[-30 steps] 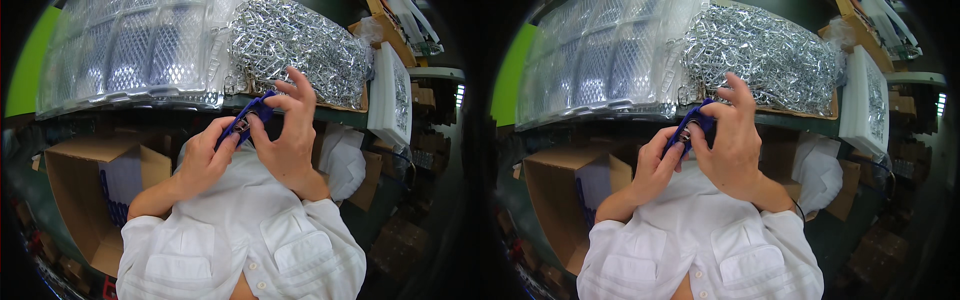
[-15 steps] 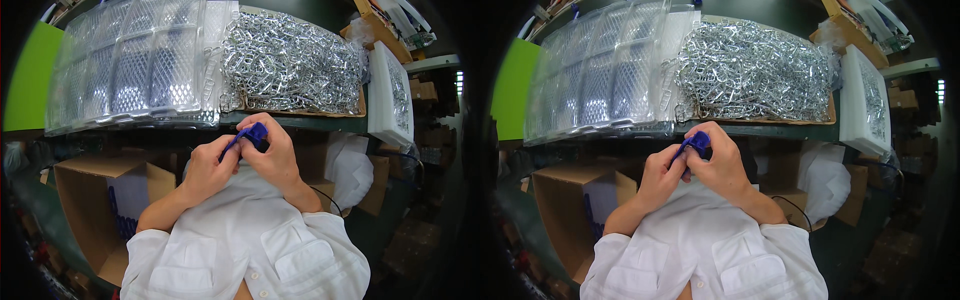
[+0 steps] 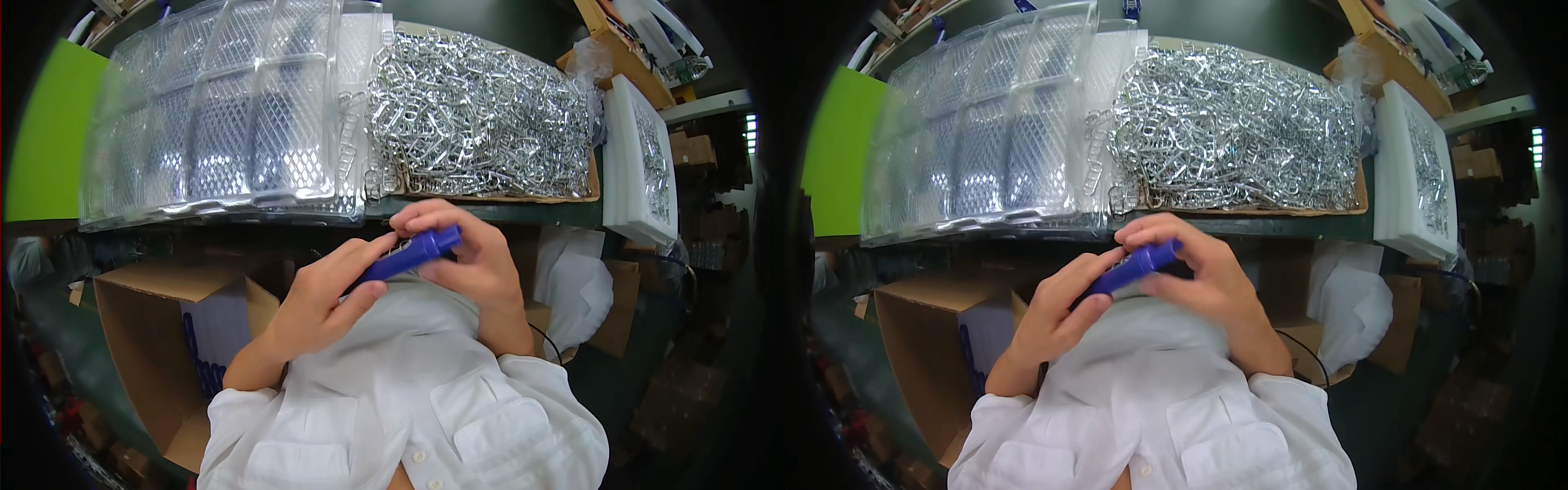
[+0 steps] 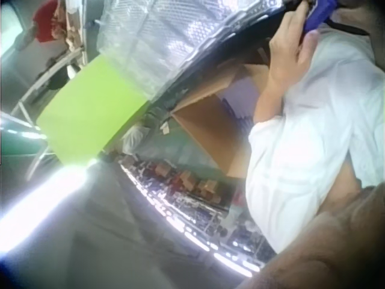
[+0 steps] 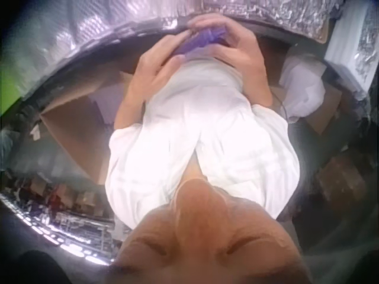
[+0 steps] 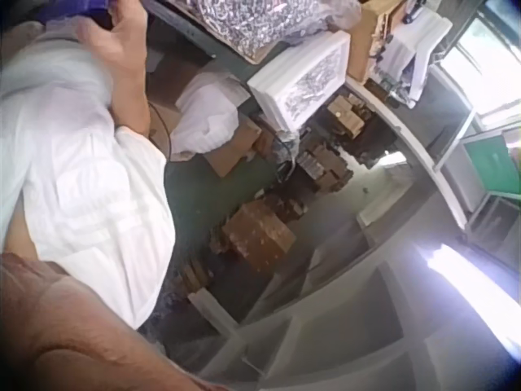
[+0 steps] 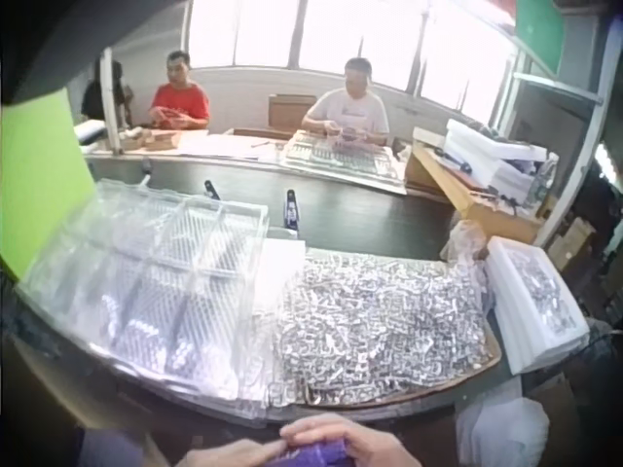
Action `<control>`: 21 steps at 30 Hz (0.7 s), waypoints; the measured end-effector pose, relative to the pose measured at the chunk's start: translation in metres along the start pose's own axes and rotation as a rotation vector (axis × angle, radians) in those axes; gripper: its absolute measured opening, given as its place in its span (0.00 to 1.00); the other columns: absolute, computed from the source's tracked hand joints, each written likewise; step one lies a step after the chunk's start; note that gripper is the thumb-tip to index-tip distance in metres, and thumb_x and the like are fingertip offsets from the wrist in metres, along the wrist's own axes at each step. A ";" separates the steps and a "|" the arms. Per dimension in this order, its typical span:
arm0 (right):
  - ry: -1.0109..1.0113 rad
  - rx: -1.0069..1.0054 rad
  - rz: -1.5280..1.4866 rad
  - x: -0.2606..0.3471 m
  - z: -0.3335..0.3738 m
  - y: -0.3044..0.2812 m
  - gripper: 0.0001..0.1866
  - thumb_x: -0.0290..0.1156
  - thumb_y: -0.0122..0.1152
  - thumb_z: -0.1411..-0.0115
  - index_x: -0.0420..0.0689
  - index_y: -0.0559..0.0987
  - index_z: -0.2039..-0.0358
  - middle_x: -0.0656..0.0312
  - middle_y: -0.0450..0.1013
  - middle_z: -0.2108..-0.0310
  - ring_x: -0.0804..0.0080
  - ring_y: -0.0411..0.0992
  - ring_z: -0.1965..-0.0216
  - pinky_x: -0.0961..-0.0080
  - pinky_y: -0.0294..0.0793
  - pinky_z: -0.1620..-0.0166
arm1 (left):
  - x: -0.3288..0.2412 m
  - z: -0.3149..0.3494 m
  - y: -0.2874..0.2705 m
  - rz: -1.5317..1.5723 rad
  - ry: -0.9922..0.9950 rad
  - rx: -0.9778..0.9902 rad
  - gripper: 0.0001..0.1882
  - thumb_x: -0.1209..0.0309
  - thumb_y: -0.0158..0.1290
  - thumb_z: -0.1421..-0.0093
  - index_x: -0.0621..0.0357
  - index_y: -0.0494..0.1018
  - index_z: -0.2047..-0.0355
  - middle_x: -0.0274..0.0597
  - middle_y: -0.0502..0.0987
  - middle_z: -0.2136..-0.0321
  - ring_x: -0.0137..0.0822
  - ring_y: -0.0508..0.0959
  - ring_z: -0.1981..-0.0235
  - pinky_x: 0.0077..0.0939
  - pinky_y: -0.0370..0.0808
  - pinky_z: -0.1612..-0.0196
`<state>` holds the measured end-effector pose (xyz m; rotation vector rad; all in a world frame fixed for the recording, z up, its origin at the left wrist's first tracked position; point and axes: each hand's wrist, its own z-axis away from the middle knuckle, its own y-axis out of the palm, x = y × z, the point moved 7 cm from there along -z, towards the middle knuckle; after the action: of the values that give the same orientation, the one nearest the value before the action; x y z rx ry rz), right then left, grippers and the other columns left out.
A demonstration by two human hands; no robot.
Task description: The person repeatedly picks up a blue plastic handle and a small metal clip from a pile on a table. They insert the metal clip into the handle and place the assembled unit into a cardboard box. This process is repeated continuously throughout the video.
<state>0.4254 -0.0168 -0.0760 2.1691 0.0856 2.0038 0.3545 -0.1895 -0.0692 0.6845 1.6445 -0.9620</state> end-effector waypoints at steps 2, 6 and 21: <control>-0.022 0.055 0.038 0.009 0.004 0.001 0.33 0.19 0.75 0.48 0.33 0.76 0.41 0.43 0.73 0.39 0.57 0.74 0.39 0.61 0.72 0.35 | -0.008 0.001 -0.007 -0.190 0.118 -0.115 0.33 0.78 0.67 0.44 0.65 0.73 0.37 0.51 0.82 0.54 0.42 0.83 0.57 0.31 0.80 0.53; -0.040 0.081 0.192 0.013 0.003 -0.003 0.35 0.18 0.78 0.51 0.32 0.76 0.41 0.42 0.75 0.42 0.57 0.75 0.40 0.61 0.73 0.37 | -0.018 0.004 -0.016 -0.341 0.182 -0.241 0.37 0.77 0.74 0.52 0.64 0.75 0.40 0.51 0.85 0.54 0.45 0.85 0.57 0.35 0.81 0.54; 0.089 0.035 0.109 -0.002 -0.013 -0.004 0.29 0.19 0.79 0.48 0.36 0.79 0.45 0.54 0.80 0.48 0.70 0.78 0.46 0.72 0.77 0.43 | -0.018 0.003 -0.041 -0.401 0.262 -0.302 0.34 0.70 0.77 0.53 0.63 0.78 0.46 0.47 0.86 0.57 0.44 0.86 0.63 0.31 0.83 0.62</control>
<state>0.4128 -0.0121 -0.0779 2.1484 0.0152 2.1736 0.3272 -0.2122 -0.0417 0.2855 2.1591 -0.8978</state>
